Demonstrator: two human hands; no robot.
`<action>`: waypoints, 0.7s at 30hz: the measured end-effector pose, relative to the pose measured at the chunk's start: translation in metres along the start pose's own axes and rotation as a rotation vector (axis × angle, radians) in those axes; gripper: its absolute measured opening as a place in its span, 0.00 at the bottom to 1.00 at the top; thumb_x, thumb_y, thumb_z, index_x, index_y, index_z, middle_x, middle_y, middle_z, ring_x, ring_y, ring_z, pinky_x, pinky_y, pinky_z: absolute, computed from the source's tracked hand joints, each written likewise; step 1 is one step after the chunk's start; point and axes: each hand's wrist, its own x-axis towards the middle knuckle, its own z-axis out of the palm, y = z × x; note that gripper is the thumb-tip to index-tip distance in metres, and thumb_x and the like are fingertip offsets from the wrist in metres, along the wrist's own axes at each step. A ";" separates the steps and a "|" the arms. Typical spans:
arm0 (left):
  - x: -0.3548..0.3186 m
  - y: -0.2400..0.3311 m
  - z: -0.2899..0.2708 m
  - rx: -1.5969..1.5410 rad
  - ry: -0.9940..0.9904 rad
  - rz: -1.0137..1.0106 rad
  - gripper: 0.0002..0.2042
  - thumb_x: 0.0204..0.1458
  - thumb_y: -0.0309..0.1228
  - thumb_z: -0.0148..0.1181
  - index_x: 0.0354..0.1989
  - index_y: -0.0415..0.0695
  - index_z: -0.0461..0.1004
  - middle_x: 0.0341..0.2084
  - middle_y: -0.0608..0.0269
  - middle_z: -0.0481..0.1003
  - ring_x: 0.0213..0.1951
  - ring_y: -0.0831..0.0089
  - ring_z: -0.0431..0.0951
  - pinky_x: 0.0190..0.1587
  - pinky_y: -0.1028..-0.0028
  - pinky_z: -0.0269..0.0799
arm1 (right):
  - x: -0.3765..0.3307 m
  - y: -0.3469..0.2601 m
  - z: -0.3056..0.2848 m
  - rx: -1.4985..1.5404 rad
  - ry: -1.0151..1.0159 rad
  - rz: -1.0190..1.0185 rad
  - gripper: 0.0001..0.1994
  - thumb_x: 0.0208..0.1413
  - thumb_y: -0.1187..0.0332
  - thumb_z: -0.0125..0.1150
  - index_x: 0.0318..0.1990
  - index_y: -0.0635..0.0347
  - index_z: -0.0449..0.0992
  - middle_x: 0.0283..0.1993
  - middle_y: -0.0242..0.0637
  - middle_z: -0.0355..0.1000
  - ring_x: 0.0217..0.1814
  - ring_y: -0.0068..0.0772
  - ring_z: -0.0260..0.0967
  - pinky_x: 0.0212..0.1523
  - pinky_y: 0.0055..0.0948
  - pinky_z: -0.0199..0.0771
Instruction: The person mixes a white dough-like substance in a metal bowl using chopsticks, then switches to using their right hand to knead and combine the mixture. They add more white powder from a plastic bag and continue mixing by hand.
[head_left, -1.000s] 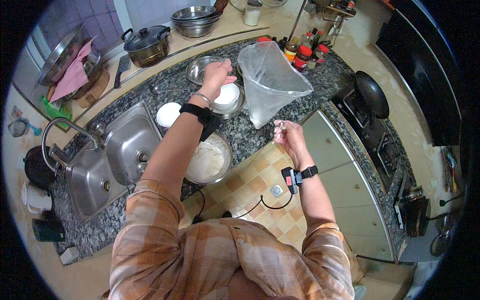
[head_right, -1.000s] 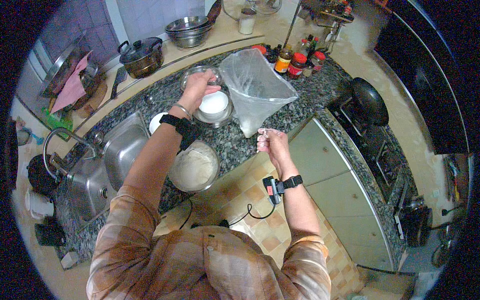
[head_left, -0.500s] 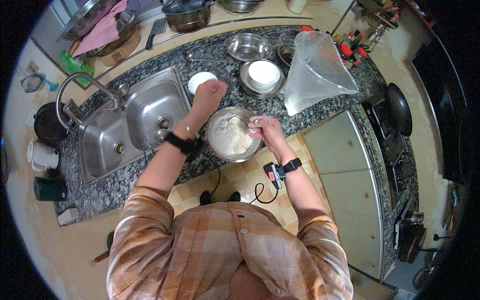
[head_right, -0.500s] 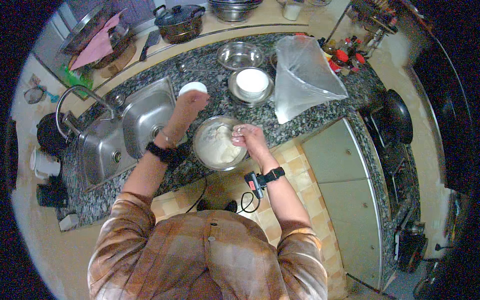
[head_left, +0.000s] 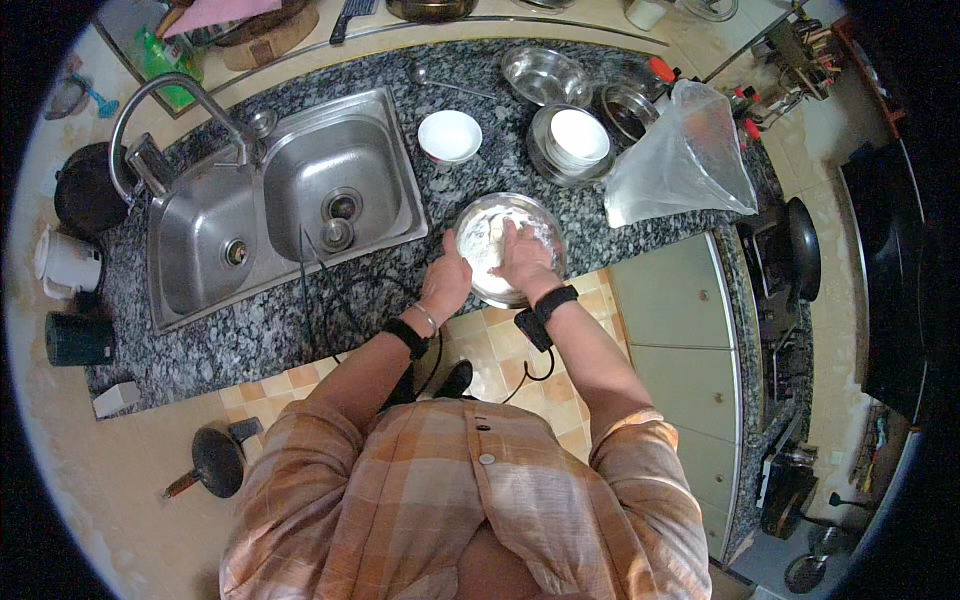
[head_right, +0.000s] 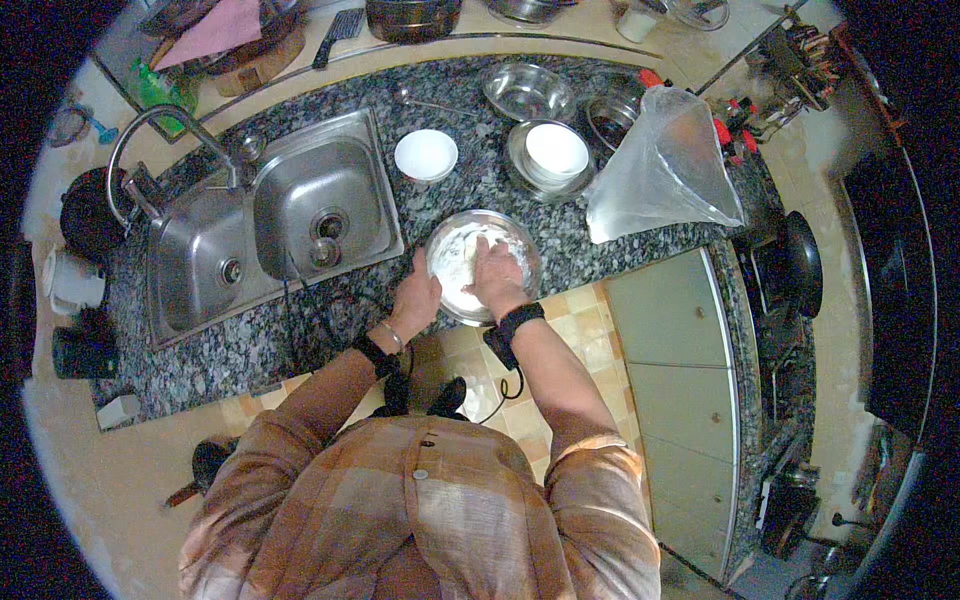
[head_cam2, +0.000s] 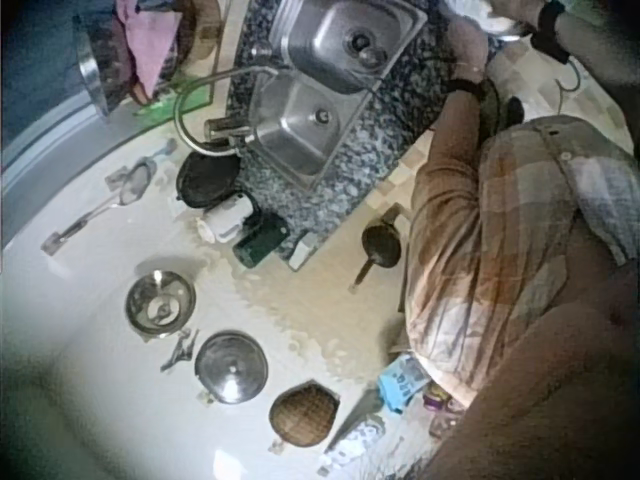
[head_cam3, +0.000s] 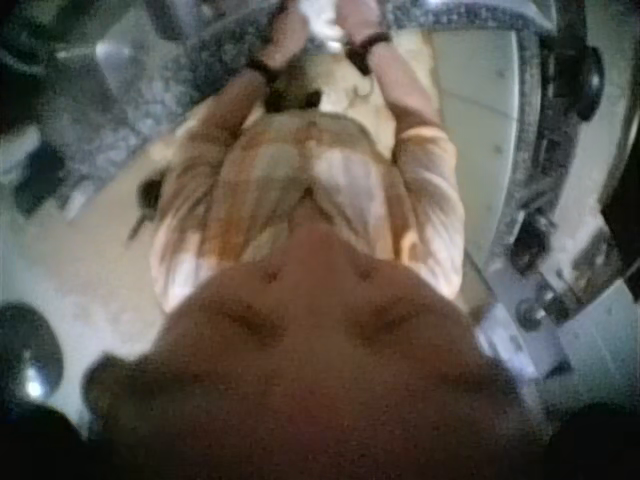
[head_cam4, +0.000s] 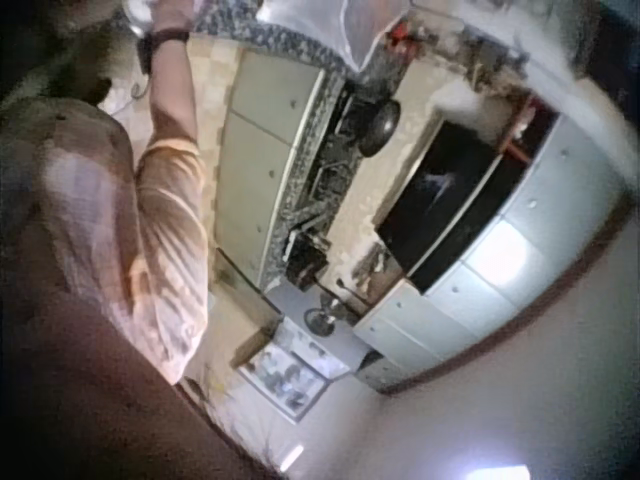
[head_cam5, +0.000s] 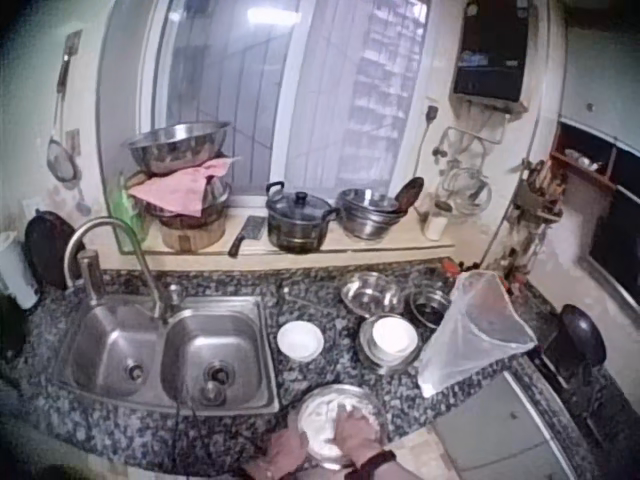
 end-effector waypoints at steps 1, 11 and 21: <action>0.000 0.000 0.002 0.001 0.026 -0.013 0.31 0.50 0.27 0.50 0.61 0.28 0.48 0.21 0.40 0.74 0.27 0.43 0.76 0.31 0.53 0.71 | 0.003 -0.001 -0.001 0.003 -0.024 0.006 0.47 0.41 0.53 0.72 0.66 0.56 0.49 0.61 0.58 0.57 0.56 0.54 0.68 0.52 0.41 0.71; 0.005 0.000 0.007 0.003 0.061 -0.020 0.32 0.47 0.25 0.51 0.60 0.27 0.47 0.22 0.41 0.75 0.27 0.44 0.76 0.31 0.52 0.71 | -0.008 -0.007 0.010 -0.086 0.149 -0.156 0.23 0.49 0.68 0.56 0.56 0.50 0.67 0.48 0.54 0.69 0.45 0.51 0.73 0.44 0.41 0.75; 0.006 0.006 0.008 -0.025 0.049 -0.097 0.29 0.51 0.28 0.50 0.60 0.31 0.49 0.26 0.40 0.76 0.31 0.42 0.77 0.35 0.50 0.71 | -0.024 -0.004 0.004 -0.164 0.153 -0.351 0.19 0.49 0.70 0.55 0.51 0.52 0.72 0.45 0.48 0.72 0.42 0.47 0.75 0.40 0.41 0.76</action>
